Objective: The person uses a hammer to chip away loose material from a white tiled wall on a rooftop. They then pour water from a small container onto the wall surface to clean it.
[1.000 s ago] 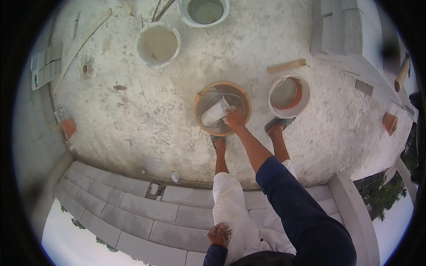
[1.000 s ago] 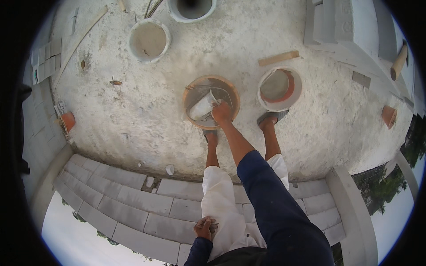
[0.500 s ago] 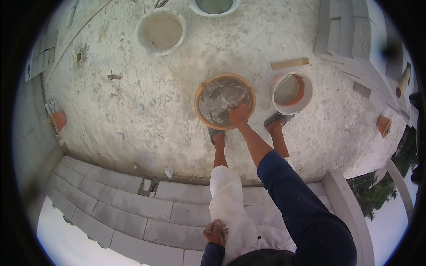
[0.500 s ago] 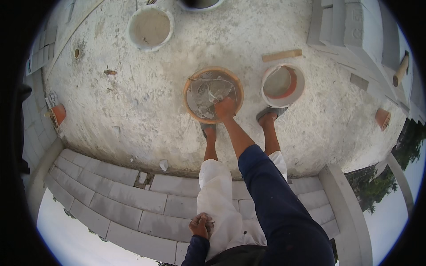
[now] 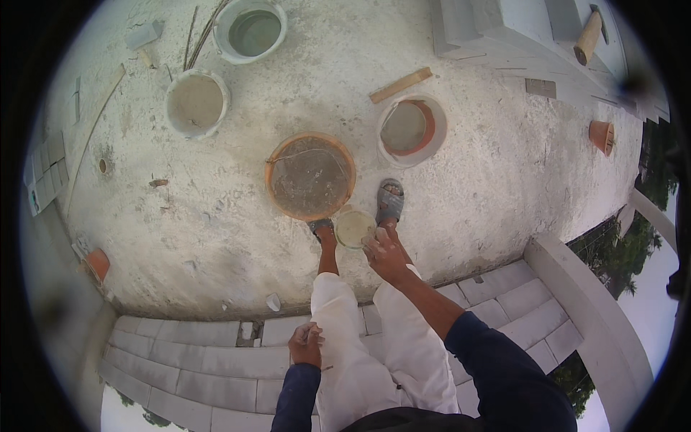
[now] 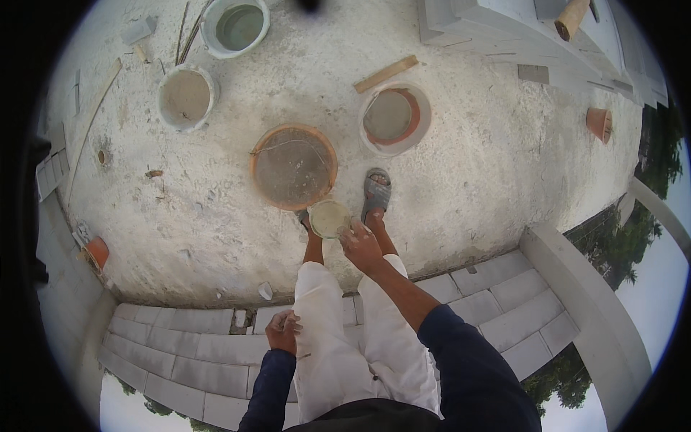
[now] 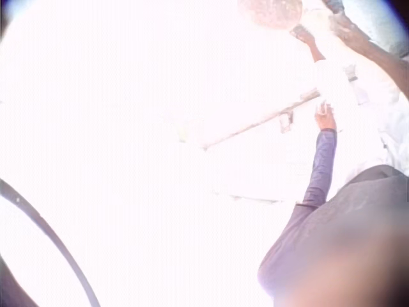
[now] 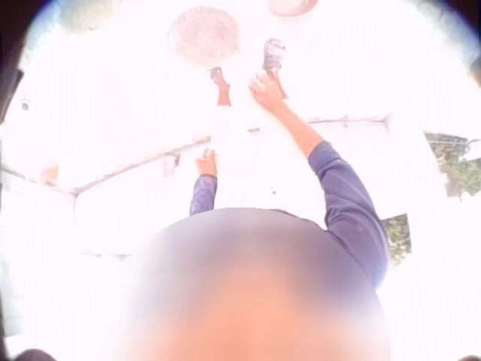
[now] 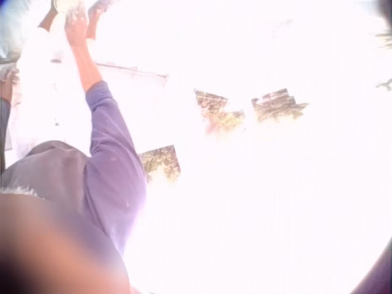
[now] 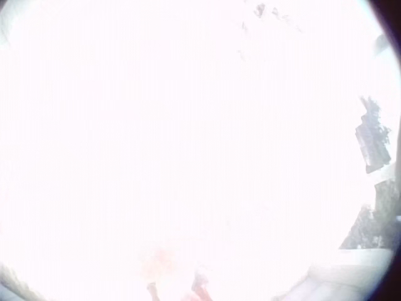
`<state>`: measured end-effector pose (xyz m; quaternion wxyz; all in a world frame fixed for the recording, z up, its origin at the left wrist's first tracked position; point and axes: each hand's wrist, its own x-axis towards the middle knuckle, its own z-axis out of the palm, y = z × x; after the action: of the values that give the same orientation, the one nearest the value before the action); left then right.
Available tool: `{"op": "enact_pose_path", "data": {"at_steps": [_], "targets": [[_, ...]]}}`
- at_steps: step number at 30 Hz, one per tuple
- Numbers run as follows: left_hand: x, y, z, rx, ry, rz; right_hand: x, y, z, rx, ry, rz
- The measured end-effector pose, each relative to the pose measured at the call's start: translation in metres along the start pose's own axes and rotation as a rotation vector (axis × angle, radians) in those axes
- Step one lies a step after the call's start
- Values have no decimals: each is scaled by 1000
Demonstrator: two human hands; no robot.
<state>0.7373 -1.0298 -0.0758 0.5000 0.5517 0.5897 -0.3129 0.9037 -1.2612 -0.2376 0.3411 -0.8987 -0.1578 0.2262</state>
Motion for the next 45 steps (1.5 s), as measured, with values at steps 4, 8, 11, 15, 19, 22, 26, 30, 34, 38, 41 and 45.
{"op": "enact_pose_path", "data": {"at_steps": [4, 8, 11, 15, 19, 22, 26, 30, 34, 38, 41, 45], "targets": [[12, -35, 44, 180, -125, -8, -51, 67, -26, -187, -164, 117], [4, -62, 57, 233, -111, 28, -57, 142, -14, -482, -348, 262], [-1, -57, 56, 153, -78, -23, -46, 187, -3, -483, -520, 400], [-10, -36, 63, 123, -37, -91, -47, 214, -2, -406, -454, 421], [-18, -20, 60, 163, -83, -16, -62, 215, -9, -353, -485, 483], [-14, -7, 47, 158, -140, 44, -70, 205, -16, -330, -415, 548], [-4, 20, 11, 96, -156, 95, -86, 174, -32, -374, -427, 561], [6, 44, -32, 136, -104, 77, -97, 140, -54, -357, -386, 593], [12, 45, -65, 130, -85, 54, -107, 107, -74, -319, -370, 620], [12, 37, -88, 92, -21, -7, -100, 90, -79, -396, -486, 536], [8, 24, -100, 69, -31, -46, -87, 87, -61, -450, -495, 485], [10, 6, -111, 61, -52, -75, -78, 89, -23, -472, -442, 333]]}}
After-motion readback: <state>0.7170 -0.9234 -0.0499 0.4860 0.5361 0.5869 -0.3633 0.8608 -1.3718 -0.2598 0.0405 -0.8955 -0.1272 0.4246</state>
